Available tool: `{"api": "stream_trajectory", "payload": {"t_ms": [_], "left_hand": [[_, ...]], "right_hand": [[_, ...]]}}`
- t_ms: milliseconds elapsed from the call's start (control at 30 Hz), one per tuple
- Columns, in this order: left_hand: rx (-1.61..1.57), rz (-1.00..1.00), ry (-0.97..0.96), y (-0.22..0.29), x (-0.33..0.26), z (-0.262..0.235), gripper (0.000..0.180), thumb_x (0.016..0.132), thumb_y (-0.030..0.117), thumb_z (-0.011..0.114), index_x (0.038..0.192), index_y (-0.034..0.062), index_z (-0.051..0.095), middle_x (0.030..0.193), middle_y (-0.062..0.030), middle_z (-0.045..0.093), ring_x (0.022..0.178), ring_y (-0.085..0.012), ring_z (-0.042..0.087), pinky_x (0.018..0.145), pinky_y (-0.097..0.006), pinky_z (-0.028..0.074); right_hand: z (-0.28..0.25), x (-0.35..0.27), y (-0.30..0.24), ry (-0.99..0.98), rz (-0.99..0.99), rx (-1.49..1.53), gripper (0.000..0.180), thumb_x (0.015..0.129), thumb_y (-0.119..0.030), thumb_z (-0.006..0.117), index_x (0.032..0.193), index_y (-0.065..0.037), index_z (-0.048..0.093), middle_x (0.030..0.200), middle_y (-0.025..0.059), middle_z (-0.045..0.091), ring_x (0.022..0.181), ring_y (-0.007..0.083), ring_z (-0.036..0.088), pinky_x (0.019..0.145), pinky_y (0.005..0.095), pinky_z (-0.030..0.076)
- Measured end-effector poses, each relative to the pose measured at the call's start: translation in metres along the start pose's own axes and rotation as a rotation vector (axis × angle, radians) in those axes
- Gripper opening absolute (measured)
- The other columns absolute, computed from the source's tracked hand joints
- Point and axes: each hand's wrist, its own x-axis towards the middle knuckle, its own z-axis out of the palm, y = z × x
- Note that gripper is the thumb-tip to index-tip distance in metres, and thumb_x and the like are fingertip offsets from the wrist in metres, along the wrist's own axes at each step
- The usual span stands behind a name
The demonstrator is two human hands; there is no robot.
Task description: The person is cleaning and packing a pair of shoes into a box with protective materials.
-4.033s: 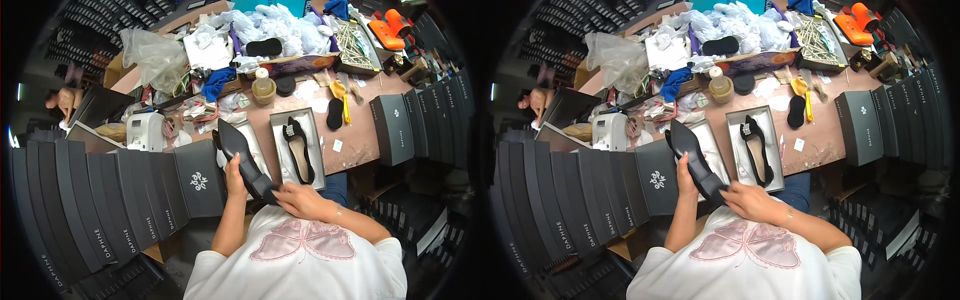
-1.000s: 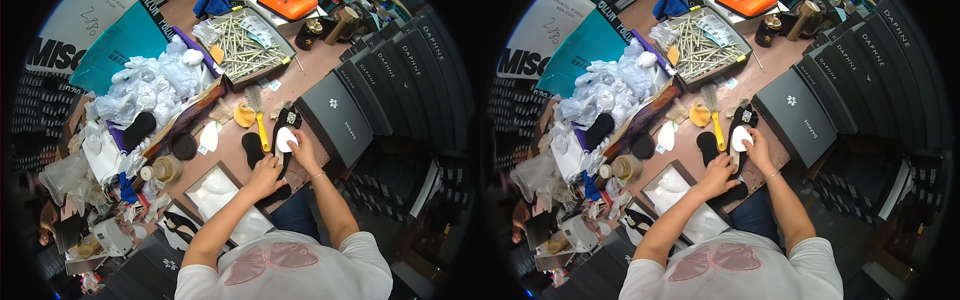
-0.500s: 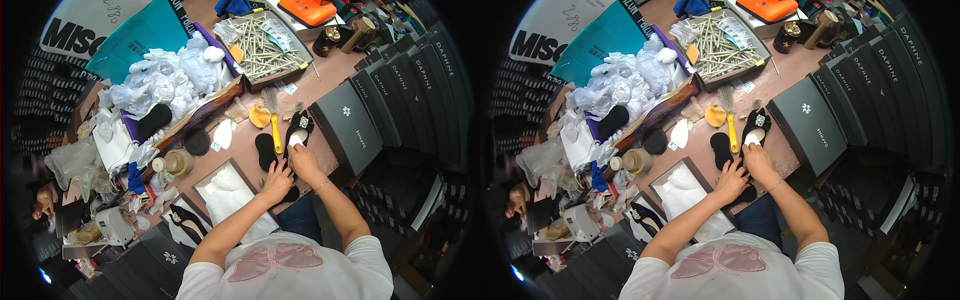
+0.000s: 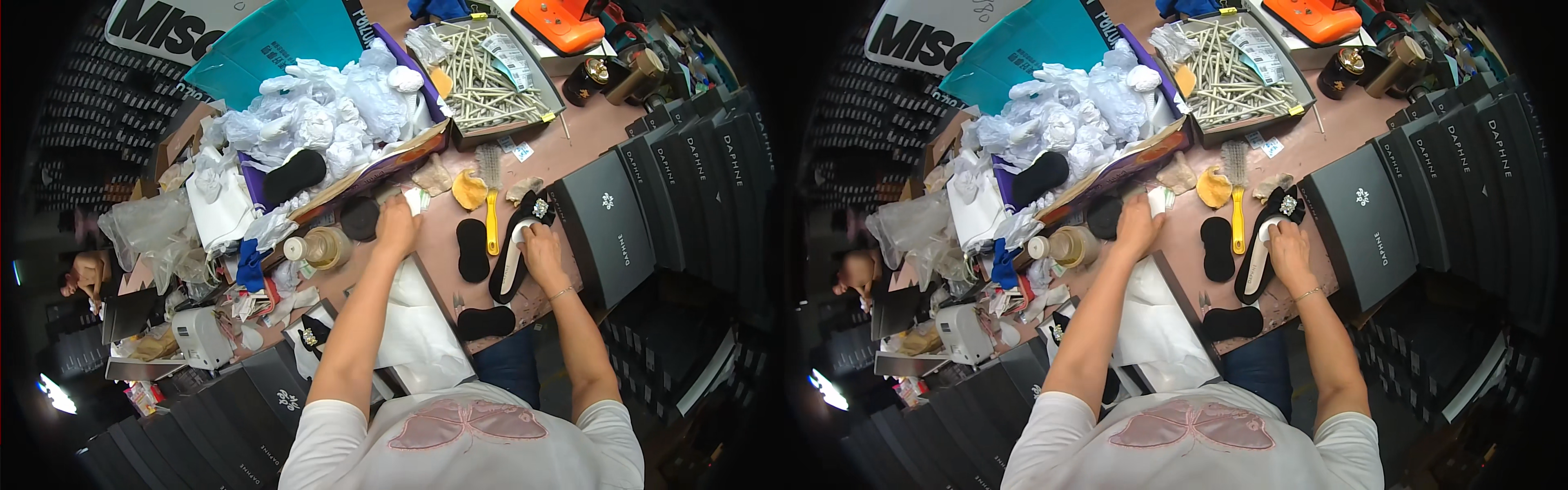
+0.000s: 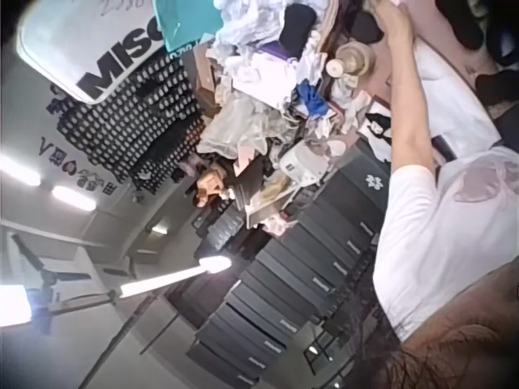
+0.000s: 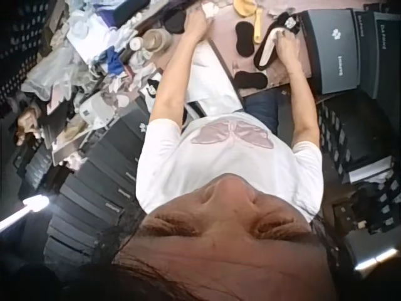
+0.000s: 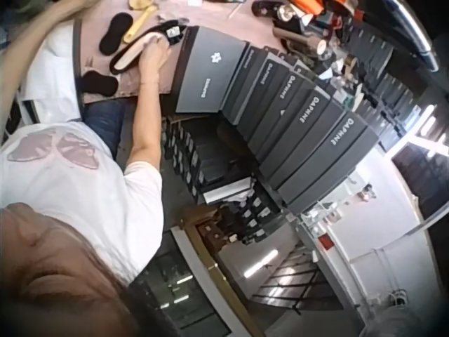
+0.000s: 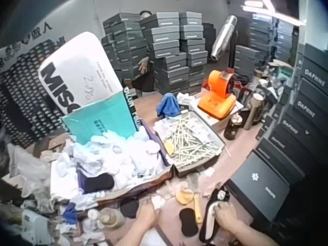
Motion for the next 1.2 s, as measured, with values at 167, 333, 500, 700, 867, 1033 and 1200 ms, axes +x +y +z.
{"api": "stream_trajectory", "payload": {"t_ms": [167,333,500,700,867,1033,1200], "left_hand": [[0.18,-0.17,-0.06,-0.001,0.021,0.01,0.055,0.071,0.027,0.079,0.112,-0.0008,0.054,0.108,-0.0165,0.056,0.103,-0.0348,0.056,0.084,-0.044,0.05],[0.196,-0.179,0.045,-0.007,0.014,0.031,0.055,0.071,0.027,0.079,0.114,0.0046,0.054,0.109,-0.0178,0.059,0.103,-0.0356,0.058,0.081,-0.045,0.051],[-0.24,-0.103,0.165,-0.021,0.017,-0.001,0.02,0.074,0.017,0.07,0.088,0.0034,0.067,0.09,-0.0199,0.067,0.085,-0.0367,0.064,0.077,-0.044,0.051],[-1.165,0.06,0.144,0.024,-0.111,-0.087,0.018,0.083,0.013,0.069,0.091,-0.0021,0.064,0.081,-0.0029,0.064,0.076,-0.0074,0.058,0.067,-0.026,0.047],[-1.639,-0.209,0.354,-0.033,-0.248,-0.091,0.014,0.087,0.013,0.067,0.093,0.0011,0.062,0.077,0.0014,0.059,0.07,-0.0035,0.051,0.06,-0.021,0.042],[-1.222,-0.48,0.617,-0.099,-0.35,-0.052,0.032,0.086,0.019,0.069,0.11,0.0003,0.06,0.095,-0.0065,0.063,0.086,-0.0122,0.059,0.072,-0.026,0.048],[-0.912,-0.753,0.492,-0.134,-0.419,-0.023,0.054,0.084,0.023,0.07,0.128,-0.0021,0.05,0.118,-0.0189,0.059,0.109,-0.0255,0.058,0.089,-0.035,0.048]], "right_hand": [[-0.032,-0.006,-0.026,0.165,0.007,0.356,0.026,0.077,-0.011,0.07,0.101,0.0,0.065,0.094,0.0146,0.062,0.089,0.0331,0.058,0.078,0.0419,0.046],[-0.035,-0.024,-0.058,0.081,-0.049,0.559,0.025,0.078,-0.007,0.069,0.101,0.002,0.064,0.09,0.0157,0.061,0.083,0.0329,0.06,0.077,0.0393,0.048],[-0.041,-0.039,-0.108,0.057,-0.01,0.848,0.041,0.08,-0.006,0.069,0.119,0.001,0.058,0.099,0.011,0.059,0.076,0.0158,0.058,0.066,0.0274,0.047],[-0.051,-0.03,-0.167,-0.131,0.087,1.29,0.026,0.094,-0.009,0.056,0.119,-0.003,0.055,0.094,0.0004,0.059,0.074,0.0038,0.052,0.063,0.0171,0.043],[-0.06,-0.062,-0.274,-0.114,-0.348,0.946,0.052,0.078,-0.01,0.074,0.124,-0.002,0.051,0.112,0.01,0.057,0.091,0.0168,0.055,0.07,0.0284,0.05],[-0.004,-0.108,-0.332,-0.532,-0.436,1.025,0.025,0.086,-0.013,0.068,0.105,0.001,0.059,0.079,0.0064,0.064,0.069,0.0099,0.055,0.062,0.0291,0.047],[0.049,-0.112,-0.387,-0.51,-0.431,0.724,0.038,0.078,-0.013,0.072,0.107,-0.004,0.049,0.078,0.0198,0.06,0.071,0.036,0.062,0.064,0.0398,0.049]]}}
